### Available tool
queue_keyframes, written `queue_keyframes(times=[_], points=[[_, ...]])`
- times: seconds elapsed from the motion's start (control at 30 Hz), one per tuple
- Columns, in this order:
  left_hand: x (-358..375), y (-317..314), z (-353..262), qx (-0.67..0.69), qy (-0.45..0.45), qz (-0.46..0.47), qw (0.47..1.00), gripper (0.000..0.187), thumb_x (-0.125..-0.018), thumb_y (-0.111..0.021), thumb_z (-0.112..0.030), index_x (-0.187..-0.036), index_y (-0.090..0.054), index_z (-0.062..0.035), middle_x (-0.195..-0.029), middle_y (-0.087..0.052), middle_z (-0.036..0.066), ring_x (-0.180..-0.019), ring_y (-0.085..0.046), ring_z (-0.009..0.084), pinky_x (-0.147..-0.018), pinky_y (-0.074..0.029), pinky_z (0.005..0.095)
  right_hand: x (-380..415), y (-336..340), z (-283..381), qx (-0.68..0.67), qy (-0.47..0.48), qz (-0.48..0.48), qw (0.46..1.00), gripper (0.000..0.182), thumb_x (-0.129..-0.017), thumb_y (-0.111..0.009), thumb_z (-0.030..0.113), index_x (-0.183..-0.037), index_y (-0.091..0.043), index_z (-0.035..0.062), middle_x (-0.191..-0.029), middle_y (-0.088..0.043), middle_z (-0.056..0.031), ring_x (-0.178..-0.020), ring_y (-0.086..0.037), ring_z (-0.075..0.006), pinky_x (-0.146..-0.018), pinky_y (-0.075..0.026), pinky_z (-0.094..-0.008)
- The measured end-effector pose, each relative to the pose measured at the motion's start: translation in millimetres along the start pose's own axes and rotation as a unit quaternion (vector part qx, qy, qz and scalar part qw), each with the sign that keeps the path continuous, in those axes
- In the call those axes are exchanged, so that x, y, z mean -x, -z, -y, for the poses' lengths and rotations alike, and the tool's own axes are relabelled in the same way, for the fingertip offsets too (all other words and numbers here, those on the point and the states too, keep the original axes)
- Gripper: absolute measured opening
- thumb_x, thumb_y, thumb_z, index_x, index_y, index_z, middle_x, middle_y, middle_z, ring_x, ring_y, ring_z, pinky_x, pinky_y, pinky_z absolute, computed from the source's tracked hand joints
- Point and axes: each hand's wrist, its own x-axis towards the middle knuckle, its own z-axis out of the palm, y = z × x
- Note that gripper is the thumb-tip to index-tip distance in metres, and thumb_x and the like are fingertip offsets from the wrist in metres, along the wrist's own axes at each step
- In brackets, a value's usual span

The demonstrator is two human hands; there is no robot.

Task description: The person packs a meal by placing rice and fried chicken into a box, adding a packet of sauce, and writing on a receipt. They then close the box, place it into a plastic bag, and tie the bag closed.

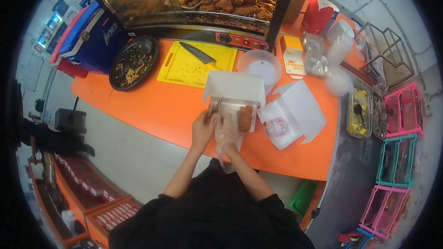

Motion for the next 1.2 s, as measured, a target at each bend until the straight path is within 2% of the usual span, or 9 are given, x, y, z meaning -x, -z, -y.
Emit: queue_keyframes(times=[0.17,0.3,0.57,0.87,1.0,1.03,1.1,1.17,1.2], points=[[15,9,2,0.033,-0.011,0.118,0.992,0.038,-0.084,-0.053,-0.019,-0.114,-0.05,0.0051,-0.107,-0.056,0.024,-0.099,-0.056,0.0359,-0.086,-0.043,0.0385,14,58,30,0.188,-0.01,0.246,0.951,0.035,-0.087,-0.043,0.034,-0.105,-0.054,0.0061,-0.102,-0.056,-0.0199,-0.097,-0.052,-0.0366,-0.081,-0.039,-0.0445],[33,18,-28,0.051,-0.109,0.111,0.987,0.041,-0.082,-0.055,-0.019,-0.116,-0.047,0.0034,-0.113,-0.052,0.023,-0.108,-0.049,0.0359,-0.094,-0.036,0.0402,-27,95,6,-0.202,0.443,0.049,0.872,0.041,-0.09,-0.045,0.032,-0.114,-0.053,-0.0003,-0.12,-0.052,-0.0184,-0.115,-0.046,-0.0318,-0.097,-0.034,-0.0386],[22,24,-76,0.232,-0.319,0.222,0.892,0.071,-0.082,-0.057,-0.038,-0.13,-0.025,0.0037,-0.129,-0.032,0.024,-0.122,-0.033,0.0381,-0.101,-0.026,0.042,-62,72,102,-0.337,0.349,-0.1,0.869,0.042,-0.09,-0.044,0.029,-0.12,-0.048,0.0005,-0.125,-0.049,-0.0157,-0.118,-0.043,-0.0309,-0.098,-0.033,-0.0402],[-151,147,14,0.488,0.105,0.127,0.857,0.064,-0.093,-0.027,-0.049,-0.136,-0.025,-0.0018,-0.136,-0.034,0.01,-0.125,-0.034,0.0211,-0.103,-0.025,0.0326,-39,-146,184,-0.161,0.338,-0.116,0.92,0.044,-0.089,-0.044,0.025,-0.127,-0.043,0.0013,-0.129,-0.046,-0.0131,-0.122,-0.04,-0.0299,-0.099,-0.032,-0.0419],[-225,147,61,0.549,0.218,0.053,0.805,0.059,-0.094,-0.029,-0.045,-0.134,-0.03,-0.002,-0.131,-0.04,0.011,-0.119,-0.04,0.0206,-0.1,-0.029,0.0302,-62,-155,166,-0.151,0.139,0.32,0.925,0.045,-0.088,-0.042,0.016,-0.129,-0.038,-0.0024,-0.137,-0.036,-0.0169,-0.128,-0.032,-0.0279,-0.104,-0.026,-0.0377],[-239,138,70,0.389,0.235,0.029,0.89,0.061,-0.093,-0.033,-0.044,-0.135,-0.026,-0.0002,-0.133,-0.036,0.012,-0.121,-0.036,0.0231,-0.102,-0.027,0.0311,-79,-140,153,-0.053,0.111,0.459,0.88,0.045,-0.088,-0.041,0.013,-0.129,-0.036,-0.0044,-0.136,-0.035,-0.0188,-0.128,-0.031,-0.0272,-0.104,-0.026,-0.0369],[-254,111,106,0.217,0.243,0.011,0.945,0.065,-0.091,-0.038,-0.043,-0.136,-0.021,0.0016,-0.135,-0.032,0.013,-0.123,-0.032,0.0256,-0.103,-0.025,0.0321,-122,-131,131,0.229,-0.03,0.275,0.933,0.04,-0.084,-0.041,0.007,-0.121,-0.043,-0.007,-0.131,-0.04,-0.0217,-0.123,-0.036,-0.0329,-0.101,-0.031,-0.0402],[-267,73,147,0.014,-0.037,0.089,0.995,0.079,-0.085,-0.047,-0.046,-0.139,-0.011,-0.0003,-0.141,-0.02,0.017,-0.129,-0.022,0.0294,-0.106,-0.017,0.0395,-161,-152,66,0.595,0.168,-0.196,0.761,0.029,-0.08,-0.045,0.009,-0.105,-0.052,-0.0037,-0.111,-0.053,-0.0187,-0.108,-0.047,-0.035,-0.094,-0.037,-0.0457],[-266,72,139,0.021,-0.04,0.088,0.995,0.079,-0.085,-0.047,-0.046,-0.139,-0.011,-0.0003,-0.141,-0.02,0.017,-0.129,-0.022,0.0294,-0.106,-0.017,0.0395,-175,-161,52,0.599,0.168,-0.201,0.757,0.029,-0.08,-0.045,0.009,-0.105,-0.052,-0.0037,-0.111,-0.053,-0.0187,-0.108,-0.047,-0.035,-0.094,-0.037,-0.0457]])
